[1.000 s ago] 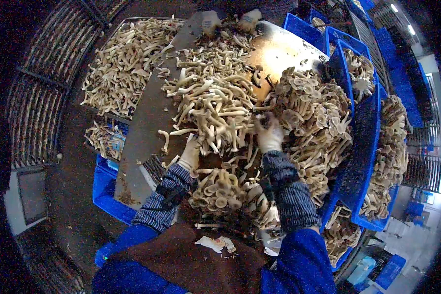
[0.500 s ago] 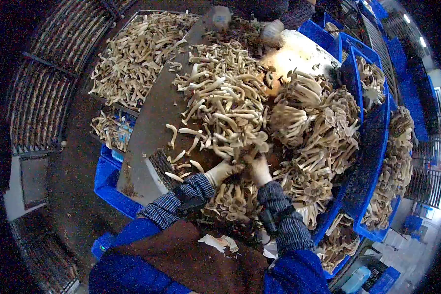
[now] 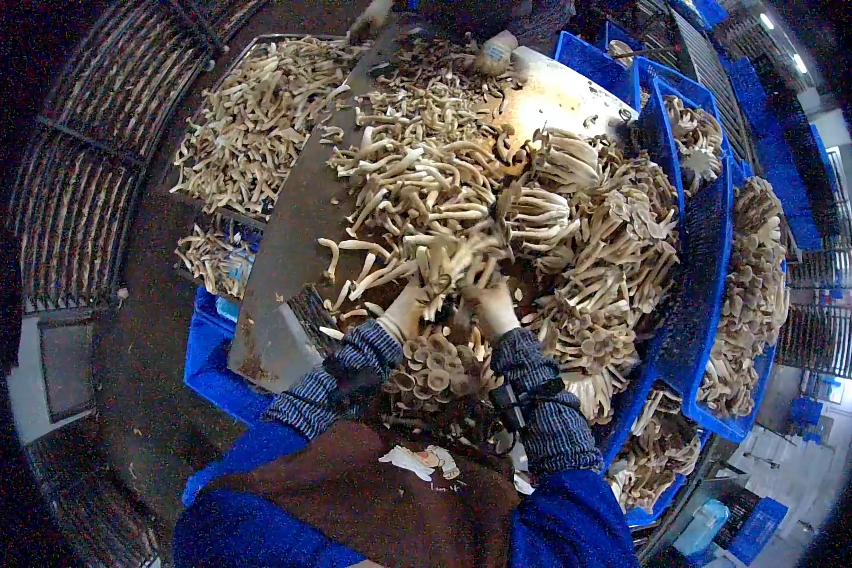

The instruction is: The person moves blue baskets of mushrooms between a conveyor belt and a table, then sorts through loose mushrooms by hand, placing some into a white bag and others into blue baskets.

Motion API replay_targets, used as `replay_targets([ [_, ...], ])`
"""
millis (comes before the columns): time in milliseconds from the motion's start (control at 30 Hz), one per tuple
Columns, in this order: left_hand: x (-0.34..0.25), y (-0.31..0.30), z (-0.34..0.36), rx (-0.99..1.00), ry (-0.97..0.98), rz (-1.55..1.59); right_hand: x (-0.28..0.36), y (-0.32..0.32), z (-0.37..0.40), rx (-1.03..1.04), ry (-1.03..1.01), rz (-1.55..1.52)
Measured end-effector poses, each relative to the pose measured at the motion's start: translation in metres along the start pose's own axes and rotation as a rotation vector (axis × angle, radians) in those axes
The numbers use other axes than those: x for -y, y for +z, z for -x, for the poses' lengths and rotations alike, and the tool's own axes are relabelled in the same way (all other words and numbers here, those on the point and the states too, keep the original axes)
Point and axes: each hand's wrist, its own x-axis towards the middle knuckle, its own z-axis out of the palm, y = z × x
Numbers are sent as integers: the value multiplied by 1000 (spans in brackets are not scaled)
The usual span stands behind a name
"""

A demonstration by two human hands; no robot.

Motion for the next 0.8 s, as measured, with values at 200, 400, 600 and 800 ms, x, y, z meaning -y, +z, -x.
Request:
replay_targets([
  [200,51,-86,-72,159,140,-149,8,3,-1,143,161,117],
  [400,13,-42,-7,-33,452,-265,-29,-50,-42,-290,-69,411],
  [600,-22,-52,-1,-512,563,-563,-6,-57,-45,-402,-342,1711],
  [800,-6,-44,-44,-290,310,-838,-68,-17,-82,-244,-160,912],
])
